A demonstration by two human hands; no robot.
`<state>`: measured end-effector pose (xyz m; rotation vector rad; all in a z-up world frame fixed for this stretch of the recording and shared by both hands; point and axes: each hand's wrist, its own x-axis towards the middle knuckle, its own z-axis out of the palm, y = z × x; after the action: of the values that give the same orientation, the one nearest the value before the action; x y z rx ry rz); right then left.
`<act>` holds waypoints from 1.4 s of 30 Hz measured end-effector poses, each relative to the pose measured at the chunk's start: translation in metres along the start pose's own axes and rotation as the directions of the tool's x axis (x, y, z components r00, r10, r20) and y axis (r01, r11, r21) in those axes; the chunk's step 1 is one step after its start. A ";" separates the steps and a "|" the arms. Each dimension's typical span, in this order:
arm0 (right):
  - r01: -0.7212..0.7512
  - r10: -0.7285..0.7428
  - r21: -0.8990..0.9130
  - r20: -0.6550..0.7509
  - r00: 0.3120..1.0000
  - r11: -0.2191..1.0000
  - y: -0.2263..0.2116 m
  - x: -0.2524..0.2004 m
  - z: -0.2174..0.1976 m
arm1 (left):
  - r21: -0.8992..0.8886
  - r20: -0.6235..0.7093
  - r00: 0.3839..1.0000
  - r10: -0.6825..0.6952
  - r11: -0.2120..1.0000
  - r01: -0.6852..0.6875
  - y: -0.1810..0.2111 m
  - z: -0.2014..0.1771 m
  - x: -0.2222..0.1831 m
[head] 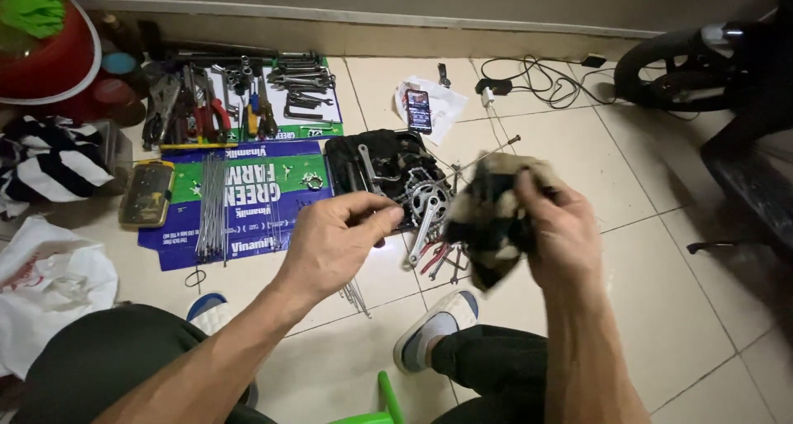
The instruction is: Cleaning individual bicycle spokes by wiping them with a cloth and sorting them.
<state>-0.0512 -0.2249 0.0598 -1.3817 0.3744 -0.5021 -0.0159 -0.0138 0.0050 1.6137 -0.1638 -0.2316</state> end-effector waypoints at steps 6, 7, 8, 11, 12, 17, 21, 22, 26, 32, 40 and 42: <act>0.178 -0.172 -0.192 0.048 0.984 0.965 -0.002 -0.001 -0.022 | 0.136 -0.003 1.000 0.015 0.991 -0.015 0.008 -0.006 -0.002; 0.200 -0.184 -0.247 0.087 0.979 0.948 -0.007 -0.010 -0.013 | 0.160 0.003 1.000 0.007 0.987 -0.008 0.008 -0.006 -0.003; 0.192 -0.178 -0.248 0.081 0.981 0.950 -0.008 -0.013 -0.013 | 0.163 0.008 1.000 0.001 0.987 -0.002 0.012 -0.006 -0.004; 0.252 -0.177 -0.390 0.217 0.960 0.886 -0.002 -0.018 -0.019 | 0.256 0.022 0.999 -0.023 0.967 0.017 0.015 -0.011 -0.009; 0.281 -0.177 -0.450 0.261 0.949 0.848 0.002 -0.014 -0.028 | 0.291 0.039 0.997 0.066 0.954 -0.075 0.012 -0.013 -0.009; 0.155 0.085 -0.563 0.377 0.922 0.812 0.007 -0.003 -0.046 | 0.604 0.059 0.856 0.513 0.665 -0.440 -0.011 -0.020 0.000; -0.152 0.313 -0.453 0.305 0.899 0.878 0.006 -0.010 -0.032 | 0.701 0.279 0.432 0.858 0.126 -0.702 -0.014 -0.030 0.007; -0.196 0.343 -0.466 0.255 0.904 0.863 0.005 -0.012 -0.028 | 0.699 0.295 0.403 0.866 0.092 -0.710 -0.014 -0.031 0.008; -0.065 0.263 -0.592 0.256 0.930 0.804 -0.003 -0.026 -0.025 | 0.549 0.204 0.658 0.725 0.472 -0.690 -0.013 -0.029 0.005; 0.135 0.096 -0.592 0.342 0.935 0.795 0.002 -0.023 -0.025 | 0.432 0.240 0.970 0.029 0.892 -0.134 -0.005 -0.035 0.002; -0.252 0.374 -0.610 0.078 0.924 0.751 -0.024 -0.033 0.003 | 0.513 0.289 0.857 0.428 0.687 -0.516 -0.014 -0.039 0.007; -0.105 0.230 -0.571 0.152 0.961 0.814 -0.015 -0.029 -0.010 | 0.530 0.254 0.940 0.230 0.779 -0.334 -0.019 -0.043 0.014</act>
<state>-0.0825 -0.2194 0.0720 -1.9333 0.4850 -0.0810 0.0073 0.0258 -0.0122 2.1343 -0.6641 -0.0899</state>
